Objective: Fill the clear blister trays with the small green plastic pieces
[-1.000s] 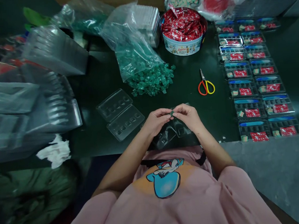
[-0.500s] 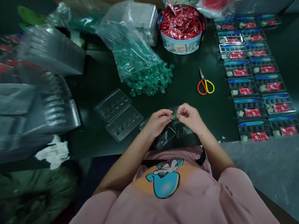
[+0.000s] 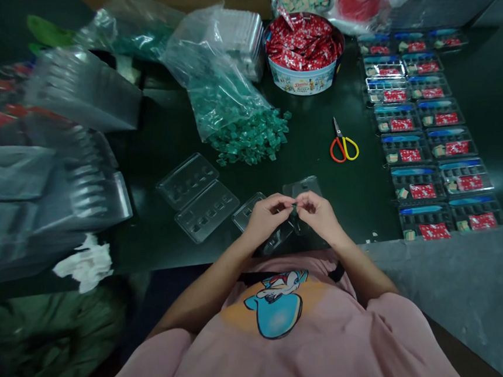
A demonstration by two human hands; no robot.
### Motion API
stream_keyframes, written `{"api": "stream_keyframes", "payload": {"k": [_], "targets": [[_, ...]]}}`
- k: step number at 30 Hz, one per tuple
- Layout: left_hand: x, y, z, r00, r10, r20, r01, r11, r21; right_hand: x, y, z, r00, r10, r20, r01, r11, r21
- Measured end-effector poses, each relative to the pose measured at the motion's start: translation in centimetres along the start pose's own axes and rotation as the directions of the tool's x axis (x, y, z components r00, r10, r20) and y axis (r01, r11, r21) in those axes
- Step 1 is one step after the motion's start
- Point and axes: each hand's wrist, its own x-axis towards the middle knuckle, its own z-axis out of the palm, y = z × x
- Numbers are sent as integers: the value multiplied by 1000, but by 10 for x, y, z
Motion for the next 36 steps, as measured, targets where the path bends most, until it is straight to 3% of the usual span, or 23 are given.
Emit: {"api": "stream_keyframes", "payload": {"k": [4,7,10,16,21,25,29,36], "targets": [[11,4,3,999,40,-36,-42,998,-55,7,3,-3,988,126,91,-142,970,199],[23,9,5,997,67,-45,-67,998,-12,15,1,-5,986,155,61,-166,951,261],[34,19,6,993,115,-8,-115,993,6,26,-6,-9,977,205,54,-210,900,381],[56,29,9,989,130,74,-119,983,-139,46,-21,-21,942,264,205,-334,772,541],[68,20,11,986,166,0,-164,978,-129,47,-19,-16,978,207,-7,-176,851,495],[74,20,15,975,219,-45,-220,975,-28,47,-15,-8,975,165,-149,-80,886,456],[75,24,19,973,224,-53,-226,973,-38,49,-16,-7,978,153,-140,-68,874,481],[76,19,22,997,83,7,-75,936,-345,47,-25,-9,992,117,-49,-77,865,495]]}}
